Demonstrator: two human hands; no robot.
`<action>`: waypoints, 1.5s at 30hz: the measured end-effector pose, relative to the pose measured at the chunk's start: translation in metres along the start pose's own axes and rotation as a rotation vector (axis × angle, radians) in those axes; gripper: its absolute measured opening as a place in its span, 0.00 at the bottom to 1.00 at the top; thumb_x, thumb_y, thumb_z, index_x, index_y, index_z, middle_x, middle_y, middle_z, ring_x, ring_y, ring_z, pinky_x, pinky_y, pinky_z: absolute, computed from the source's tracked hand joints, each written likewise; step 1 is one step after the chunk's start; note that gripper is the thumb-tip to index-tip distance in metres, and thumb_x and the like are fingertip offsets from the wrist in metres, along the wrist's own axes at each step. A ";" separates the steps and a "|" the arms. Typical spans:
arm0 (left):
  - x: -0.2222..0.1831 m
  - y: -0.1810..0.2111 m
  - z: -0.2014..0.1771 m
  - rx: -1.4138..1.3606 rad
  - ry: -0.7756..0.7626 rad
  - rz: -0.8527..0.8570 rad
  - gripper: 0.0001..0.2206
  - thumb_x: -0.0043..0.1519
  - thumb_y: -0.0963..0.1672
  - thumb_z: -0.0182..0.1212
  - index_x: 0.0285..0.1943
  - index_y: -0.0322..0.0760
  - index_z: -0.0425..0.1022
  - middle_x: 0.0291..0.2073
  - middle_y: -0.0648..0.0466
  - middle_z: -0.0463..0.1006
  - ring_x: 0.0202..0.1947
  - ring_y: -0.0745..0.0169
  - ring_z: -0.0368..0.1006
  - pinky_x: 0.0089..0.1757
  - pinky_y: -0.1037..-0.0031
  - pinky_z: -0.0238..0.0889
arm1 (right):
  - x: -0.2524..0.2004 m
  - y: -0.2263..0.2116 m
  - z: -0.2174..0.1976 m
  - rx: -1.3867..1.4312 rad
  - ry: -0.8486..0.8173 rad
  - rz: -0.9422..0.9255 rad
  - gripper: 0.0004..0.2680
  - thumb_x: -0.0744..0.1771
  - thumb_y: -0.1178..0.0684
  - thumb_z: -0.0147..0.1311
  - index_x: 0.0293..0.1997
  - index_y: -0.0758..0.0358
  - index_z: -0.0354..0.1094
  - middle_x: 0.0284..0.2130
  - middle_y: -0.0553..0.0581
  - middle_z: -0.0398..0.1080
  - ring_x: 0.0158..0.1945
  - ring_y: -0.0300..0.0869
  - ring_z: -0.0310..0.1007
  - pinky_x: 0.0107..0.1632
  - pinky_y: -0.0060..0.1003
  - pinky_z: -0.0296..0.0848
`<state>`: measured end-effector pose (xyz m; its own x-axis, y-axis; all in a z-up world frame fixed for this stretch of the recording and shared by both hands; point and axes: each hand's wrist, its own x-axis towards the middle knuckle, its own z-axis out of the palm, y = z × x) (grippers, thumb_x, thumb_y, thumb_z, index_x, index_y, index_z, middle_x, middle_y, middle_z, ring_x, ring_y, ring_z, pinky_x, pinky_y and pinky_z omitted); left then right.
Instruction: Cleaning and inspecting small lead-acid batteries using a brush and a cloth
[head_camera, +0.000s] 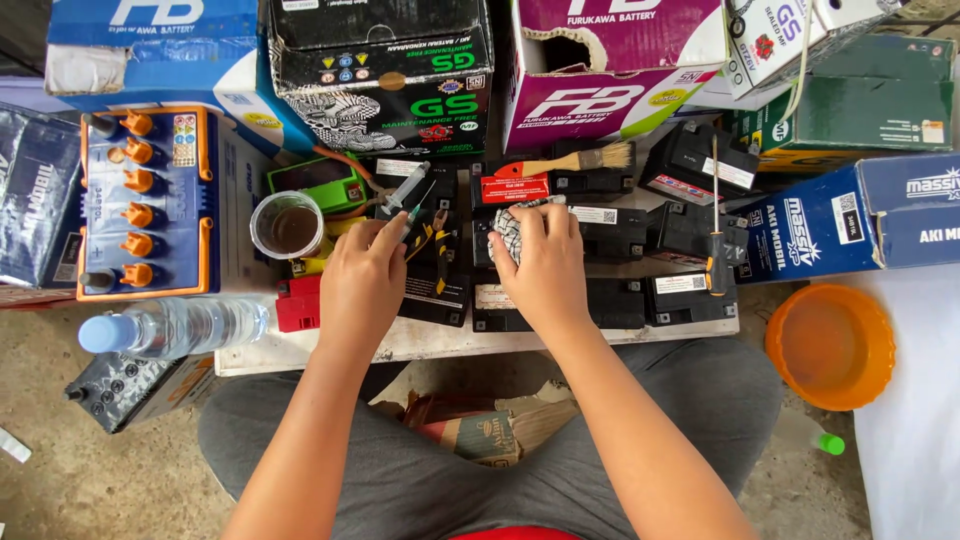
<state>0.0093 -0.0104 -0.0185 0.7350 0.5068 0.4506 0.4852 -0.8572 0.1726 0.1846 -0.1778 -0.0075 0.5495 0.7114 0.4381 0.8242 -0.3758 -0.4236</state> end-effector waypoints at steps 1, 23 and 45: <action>0.002 0.007 -0.010 0.001 0.002 0.003 0.18 0.61 0.44 0.64 0.61 0.51 0.79 0.43 0.54 0.76 0.41 0.52 0.77 0.38 0.64 0.73 | 0.000 0.001 0.000 0.000 0.003 0.000 0.12 0.68 0.47 0.59 0.49 0.62 0.67 0.41 0.54 0.59 0.46 0.56 0.69 0.49 0.46 0.71; -0.010 0.098 -0.014 -0.090 -0.227 0.190 0.22 0.59 0.42 0.58 0.65 0.36 0.74 0.63 0.49 0.73 0.65 0.48 0.67 0.53 0.64 0.63 | -0.003 -0.003 -0.011 0.014 0.018 0.025 0.11 0.66 0.51 0.63 0.51 0.62 0.74 0.43 0.57 0.66 0.51 0.56 0.71 0.52 0.49 0.73; -0.010 0.109 -0.029 0.059 -0.501 0.127 0.33 0.54 0.40 0.55 0.75 0.41 0.62 0.74 0.52 0.62 0.76 0.41 0.50 0.66 0.38 0.39 | -0.001 0.021 -0.037 0.012 -0.043 0.038 0.10 0.66 0.56 0.62 0.52 0.64 0.77 0.43 0.60 0.71 0.50 0.56 0.72 0.54 0.48 0.73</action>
<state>0.0413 -0.1116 0.0212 0.9193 0.3933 -0.0125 0.3929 -0.9154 0.0877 0.2064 -0.2087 0.0126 0.5737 0.7218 0.3873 0.8011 -0.3959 -0.4489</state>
